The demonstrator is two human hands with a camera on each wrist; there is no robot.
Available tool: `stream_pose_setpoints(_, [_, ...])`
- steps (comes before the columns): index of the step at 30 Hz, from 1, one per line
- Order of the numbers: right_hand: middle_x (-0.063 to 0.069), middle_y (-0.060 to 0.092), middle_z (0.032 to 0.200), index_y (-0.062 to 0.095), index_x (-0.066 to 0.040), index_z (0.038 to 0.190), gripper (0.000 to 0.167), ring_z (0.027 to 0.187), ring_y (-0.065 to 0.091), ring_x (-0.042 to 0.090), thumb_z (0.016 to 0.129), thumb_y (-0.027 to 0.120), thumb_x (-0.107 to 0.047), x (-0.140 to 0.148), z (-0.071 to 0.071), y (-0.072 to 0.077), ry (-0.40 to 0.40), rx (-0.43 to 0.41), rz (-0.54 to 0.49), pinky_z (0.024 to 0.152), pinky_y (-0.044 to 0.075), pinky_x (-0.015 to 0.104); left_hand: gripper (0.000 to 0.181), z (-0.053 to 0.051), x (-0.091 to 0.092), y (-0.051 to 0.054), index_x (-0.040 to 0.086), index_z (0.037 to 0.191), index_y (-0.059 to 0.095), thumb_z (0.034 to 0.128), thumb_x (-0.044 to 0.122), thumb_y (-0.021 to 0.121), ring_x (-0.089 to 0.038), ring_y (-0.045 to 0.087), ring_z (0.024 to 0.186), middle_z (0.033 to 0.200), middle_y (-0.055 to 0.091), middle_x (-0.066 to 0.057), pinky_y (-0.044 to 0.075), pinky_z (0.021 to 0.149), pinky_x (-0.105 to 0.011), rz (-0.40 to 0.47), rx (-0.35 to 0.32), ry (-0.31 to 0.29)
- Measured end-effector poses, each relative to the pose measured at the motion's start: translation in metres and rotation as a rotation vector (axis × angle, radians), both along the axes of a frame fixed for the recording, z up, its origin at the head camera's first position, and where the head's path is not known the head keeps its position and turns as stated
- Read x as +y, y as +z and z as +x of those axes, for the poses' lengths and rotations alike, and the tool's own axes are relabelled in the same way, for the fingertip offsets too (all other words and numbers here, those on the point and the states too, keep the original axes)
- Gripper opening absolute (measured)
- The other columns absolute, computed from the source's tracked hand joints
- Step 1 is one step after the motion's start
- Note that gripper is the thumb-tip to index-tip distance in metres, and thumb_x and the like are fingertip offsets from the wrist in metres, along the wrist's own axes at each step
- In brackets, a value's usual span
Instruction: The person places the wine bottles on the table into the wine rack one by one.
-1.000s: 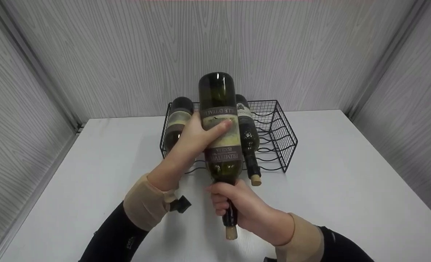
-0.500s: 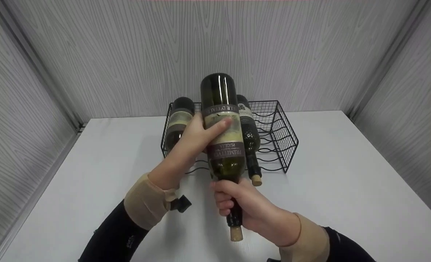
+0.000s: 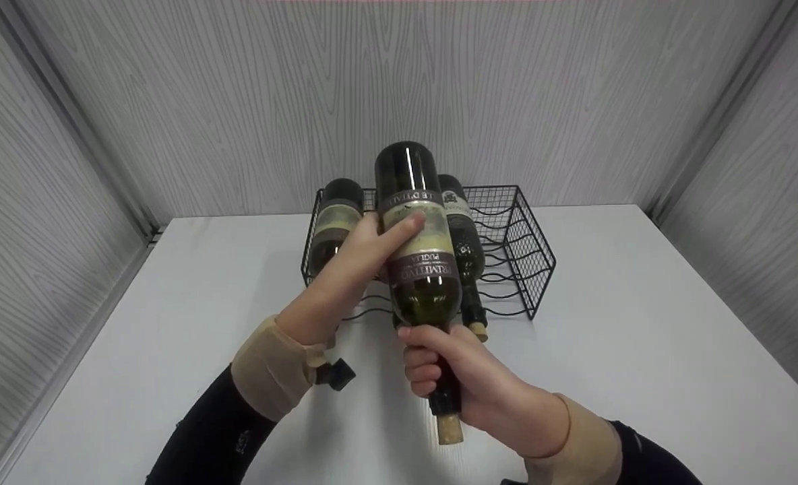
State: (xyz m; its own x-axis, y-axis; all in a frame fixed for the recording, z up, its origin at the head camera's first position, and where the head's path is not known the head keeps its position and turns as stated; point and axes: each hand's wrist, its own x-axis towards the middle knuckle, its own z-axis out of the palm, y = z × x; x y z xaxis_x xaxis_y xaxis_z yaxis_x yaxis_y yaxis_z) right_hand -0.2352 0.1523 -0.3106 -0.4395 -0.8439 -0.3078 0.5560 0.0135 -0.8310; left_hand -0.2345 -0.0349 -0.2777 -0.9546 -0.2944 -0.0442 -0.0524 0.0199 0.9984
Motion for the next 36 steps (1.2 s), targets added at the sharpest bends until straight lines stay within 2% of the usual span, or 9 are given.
stream_pose_setpoints(9, [-0.012, 0.038, 0.063, 0.045, -0.012, 0.098, 0.011, 0.054, 0.036, -0.002, 0.105, 0.054, -0.013, 0.004, 0.005, 0.007, 0.003, -0.065, -0.003, 0.050, 0.035, 0.009, 0.055, -0.003, 0.000, -0.003, 0.004, 0.141, 0.051, 0.1057, 0.045, 0.060, -0.017, 0.068, 0.101, 0.120, 0.069, -0.011, 0.056, 0.084, -0.028, 0.046, 0.018, -0.058])
stream_pose_setpoints(18, [-0.013, 0.038, 0.062, 0.047, -0.012, 0.097, 0.010, 0.054, 0.036, -0.002, 0.105, 0.053, -0.014, 0.006, 0.005, 0.010, 0.016, -0.077, -0.005, 0.050, 0.036, 0.008, 0.054, -0.004, -0.001, -0.004, 0.003, 0.141, 0.052, 0.1056, 0.044, 0.059, -0.019, 0.070, 0.103, 0.122, 0.070, -0.013, 0.058, 0.088, -0.030, 0.046, 0.043, -0.079])
stream_pose_setpoints(22, [-0.012, 0.038, 0.062, 0.047, -0.011, 0.100, 0.008, 0.053, 0.037, -0.002, 0.105, 0.052, -0.013, 0.006, 0.005, 0.010, 0.016, -0.076, -0.003, 0.050, 0.036, 0.008, 0.055, -0.004, -0.003, -0.003, 0.003, 0.142, 0.052, 0.1061, 0.044, 0.059, -0.019, 0.069, 0.104, 0.124, 0.070, -0.013, 0.058, 0.089, -0.031, 0.043, 0.018, -0.074])
stream_pose_setpoints(26, [-0.012, 0.039, 0.062, 0.046, -0.009, 0.103, 0.008, 0.053, 0.038, -0.002, 0.105, 0.053, -0.013, 0.007, 0.004, 0.010, 0.020, -0.071, -0.005, 0.050, 0.036, 0.008, 0.058, -0.003, -0.006, 0.000, 0.001, 0.144, 0.050, 0.1060, 0.045, 0.058, -0.020, 0.068, 0.106, 0.127, 0.067, -0.014, 0.060, 0.088, -0.032, 0.014, -0.020, -0.076])
stream_pose_setpoints(31, [-0.012, 0.039, 0.062, 0.046, -0.008, 0.105, 0.009, 0.053, 0.039, -0.002, 0.104, 0.053, -0.013, 0.007, 0.003, 0.012, 0.031, -0.062, -0.017, 0.050, 0.037, 0.008, 0.059, -0.002, -0.013, 0.002, -0.005, 0.145, 0.050, 0.1080, 0.041, 0.053, -0.024, 0.069, 0.108, 0.131, 0.067, -0.021, 0.063, 0.091, -0.035, -0.068, -0.004, -0.090])
stream_pose_setpoints(34, [-0.012, 0.039, 0.062, 0.046, -0.008, 0.104, 0.008, 0.052, 0.039, -0.002, 0.105, 0.053, -0.013, 0.008, 0.003, 0.012, 0.035, -0.059, -0.026, 0.050, 0.037, 0.008, 0.065, -0.001, -0.021, 0.002, -0.009, 0.151, 0.044, 0.1100, 0.040, 0.050, -0.032, 0.071, 0.113, 0.137, 0.064, -0.026, 0.063, 0.098, -0.039, -0.130, 0.026, -0.053])
stream_pose_setpoints(36, [-0.012, 0.038, 0.061, 0.046, -0.008, 0.103, 0.009, 0.052, 0.039, -0.002, 0.104, 0.053, -0.013, 0.008, 0.002, 0.012, 0.031, -0.050, -0.029, 0.050, 0.036, 0.008, 0.069, -0.001, -0.030, 0.001, -0.010, 0.157, 0.037, 0.1111, 0.040, 0.049, -0.037, 0.071, 0.119, 0.142, 0.062, -0.029, 0.062, 0.104, -0.043, -0.162, 0.051, 0.002])
